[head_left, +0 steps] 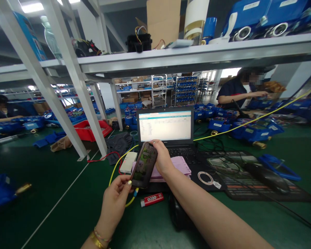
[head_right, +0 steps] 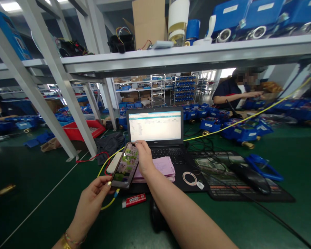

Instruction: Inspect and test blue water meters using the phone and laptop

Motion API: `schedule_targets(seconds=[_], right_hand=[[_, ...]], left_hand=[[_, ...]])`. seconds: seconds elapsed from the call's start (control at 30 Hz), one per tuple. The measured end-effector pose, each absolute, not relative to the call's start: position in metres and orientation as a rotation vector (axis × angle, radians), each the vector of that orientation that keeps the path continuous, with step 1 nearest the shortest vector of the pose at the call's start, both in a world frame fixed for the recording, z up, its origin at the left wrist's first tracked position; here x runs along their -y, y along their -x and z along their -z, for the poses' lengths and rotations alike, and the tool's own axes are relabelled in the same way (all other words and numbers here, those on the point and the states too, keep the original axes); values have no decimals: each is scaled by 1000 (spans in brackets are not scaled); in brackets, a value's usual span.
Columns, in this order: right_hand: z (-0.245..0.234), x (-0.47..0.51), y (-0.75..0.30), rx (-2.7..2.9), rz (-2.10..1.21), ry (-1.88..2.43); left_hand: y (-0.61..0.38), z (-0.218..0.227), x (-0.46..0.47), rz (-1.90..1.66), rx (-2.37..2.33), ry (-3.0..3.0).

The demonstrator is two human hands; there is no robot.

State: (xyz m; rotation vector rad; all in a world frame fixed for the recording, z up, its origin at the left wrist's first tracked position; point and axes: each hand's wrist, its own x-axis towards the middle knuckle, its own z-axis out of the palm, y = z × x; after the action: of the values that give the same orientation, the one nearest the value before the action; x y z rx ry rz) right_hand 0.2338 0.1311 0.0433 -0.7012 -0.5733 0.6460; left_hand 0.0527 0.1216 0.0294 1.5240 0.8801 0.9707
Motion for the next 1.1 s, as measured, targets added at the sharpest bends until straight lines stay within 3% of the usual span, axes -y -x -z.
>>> schedule_targets(seconds=[0.63, 1.1], right_hand=[[-35, -133, -236, 592, -597, 794], [-38, -131, -230, 645, -895, 783]], left_hand=[[-57, -30, -119, -977, -917, -1526], [-54, -23, -130, -973, -902, -1192]])
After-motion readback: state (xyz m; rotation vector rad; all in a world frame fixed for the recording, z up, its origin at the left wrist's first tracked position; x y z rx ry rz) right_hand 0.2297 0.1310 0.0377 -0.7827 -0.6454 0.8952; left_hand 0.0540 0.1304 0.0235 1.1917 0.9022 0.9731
